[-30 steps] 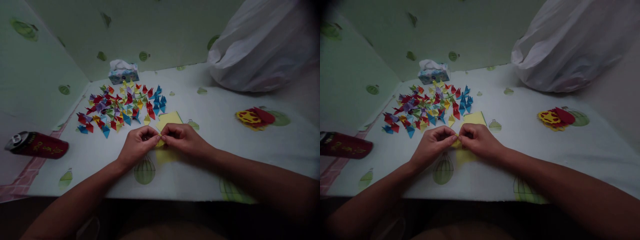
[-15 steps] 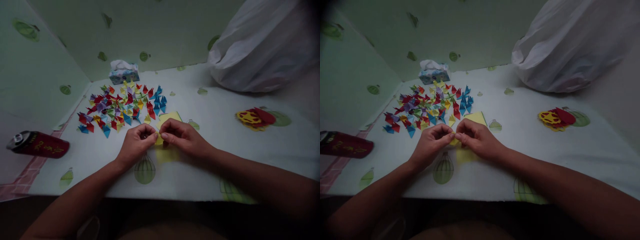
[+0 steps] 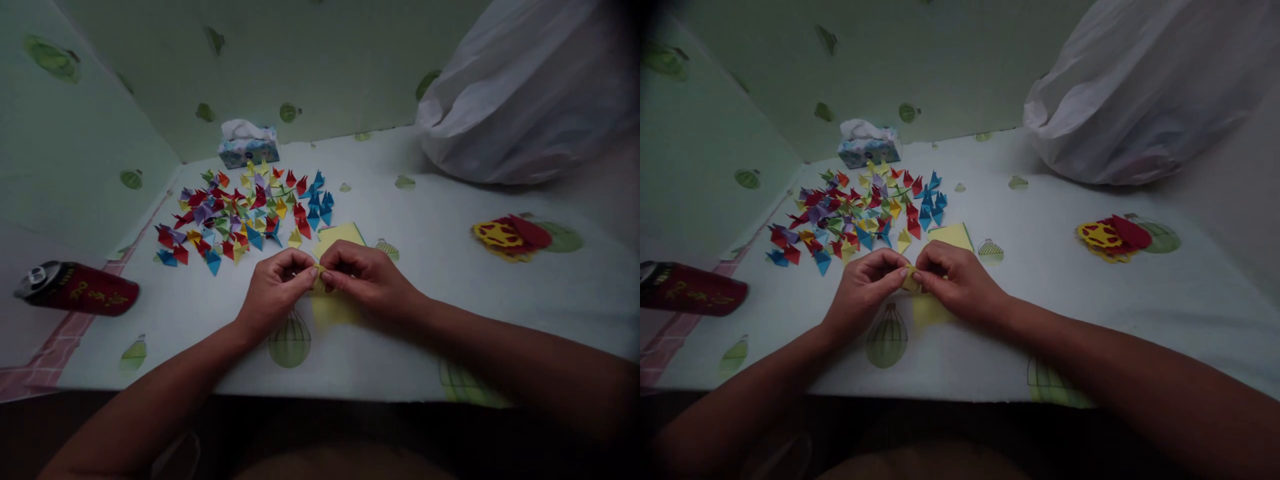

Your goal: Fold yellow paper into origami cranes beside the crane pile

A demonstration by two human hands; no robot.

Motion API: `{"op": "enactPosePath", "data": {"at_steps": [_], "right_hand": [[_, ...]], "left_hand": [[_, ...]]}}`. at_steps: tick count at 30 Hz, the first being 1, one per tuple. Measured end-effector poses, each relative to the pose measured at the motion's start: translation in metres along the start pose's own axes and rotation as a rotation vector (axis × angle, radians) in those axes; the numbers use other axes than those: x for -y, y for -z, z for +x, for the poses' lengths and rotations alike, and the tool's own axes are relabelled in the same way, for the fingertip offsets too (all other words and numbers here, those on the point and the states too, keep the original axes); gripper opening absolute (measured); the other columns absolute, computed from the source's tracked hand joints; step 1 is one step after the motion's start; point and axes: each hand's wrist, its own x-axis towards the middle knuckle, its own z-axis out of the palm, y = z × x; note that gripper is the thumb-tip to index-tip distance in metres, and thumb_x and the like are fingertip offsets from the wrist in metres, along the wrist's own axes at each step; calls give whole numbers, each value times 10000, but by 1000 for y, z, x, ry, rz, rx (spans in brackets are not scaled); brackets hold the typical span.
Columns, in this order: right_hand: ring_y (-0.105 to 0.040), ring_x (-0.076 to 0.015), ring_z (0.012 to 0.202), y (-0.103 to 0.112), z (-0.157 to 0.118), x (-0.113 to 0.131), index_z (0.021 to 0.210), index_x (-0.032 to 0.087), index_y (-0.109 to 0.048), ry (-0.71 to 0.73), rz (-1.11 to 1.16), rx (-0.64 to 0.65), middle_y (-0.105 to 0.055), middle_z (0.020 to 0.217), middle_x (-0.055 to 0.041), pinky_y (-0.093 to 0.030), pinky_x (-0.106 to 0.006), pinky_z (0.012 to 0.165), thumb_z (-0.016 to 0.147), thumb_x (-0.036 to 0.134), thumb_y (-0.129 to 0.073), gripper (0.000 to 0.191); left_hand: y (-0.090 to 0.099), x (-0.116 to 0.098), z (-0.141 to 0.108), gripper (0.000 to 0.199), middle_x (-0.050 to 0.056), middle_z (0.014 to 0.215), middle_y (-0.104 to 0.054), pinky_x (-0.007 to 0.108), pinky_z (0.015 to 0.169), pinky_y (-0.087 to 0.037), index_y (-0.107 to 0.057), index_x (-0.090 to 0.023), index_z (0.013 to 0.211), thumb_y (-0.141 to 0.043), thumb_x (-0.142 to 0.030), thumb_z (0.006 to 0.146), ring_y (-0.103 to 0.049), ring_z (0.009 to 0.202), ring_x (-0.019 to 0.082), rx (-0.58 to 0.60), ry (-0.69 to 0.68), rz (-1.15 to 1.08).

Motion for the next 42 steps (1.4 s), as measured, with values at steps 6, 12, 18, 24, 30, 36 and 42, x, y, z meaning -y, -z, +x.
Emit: {"op": "enactPosePath", "data": {"at_steps": [6,12,18,24,30,36,42], "right_hand": [[-553,-147,697,0,0,1,779,162,-595,-17,-25,-15,-608,759,-27,-424,-294,654,904,197,-614,131],[-539,-137,687,-1,0,1,762,163,-586,48,-119,-34,-597,742,-24,-412,-281,643,903,164,-596,141],[-529,-130,682,-3,-1,0,748,178,-557,51,-132,-53,-589,740,-15,-405,-271,628,899,168,-601,157],[-495,-107,613,-4,0,0,808,181,-561,-107,14,-14,-565,697,19,-384,-248,573,896,261,-640,143],[-458,-104,596,-2,1,2,735,167,-594,-129,13,10,-549,637,21,-350,-241,556,900,418,-672,310],[-497,-109,608,-2,1,5,727,154,-633,-94,-20,23,-573,635,10,-359,-248,570,917,348,-636,271],[-517,-101,584,1,0,9,694,171,-600,-119,39,-106,-603,629,15,-379,-243,556,885,243,-627,206]], "left_hand": [[0,2,-1,110,-3,746,-660,217,638,-471,-689,-168,803,-692,-268,848,-575,673,101,18,-54,15],[0,2,-1,142,2,753,-679,223,651,-470,-706,-168,811,-693,-298,867,-589,689,109,21,-68,36],[-1,2,0,140,14,756,-694,237,649,-476,-710,-167,792,-744,-301,813,-604,690,125,-4,-13,41],[-1,3,1,119,16,751,-677,245,650,-459,-704,-167,782,-717,-276,827,-588,696,129,23,-49,96],[0,4,2,116,13,737,-665,239,622,-457,-682,-170,781,-712,-268,836,-581,671,125,32,-92,128],[-1,4,1,152,9,746,-661,227,635,-484,-668,-171,802,-726,-303,846,-598,676,116,47,-72,50],[-4,6,2,321,2,767,-669,224,644,-495,-686,-159,883,-862,-373,721,-611,681,114,63,65,-122]]}}
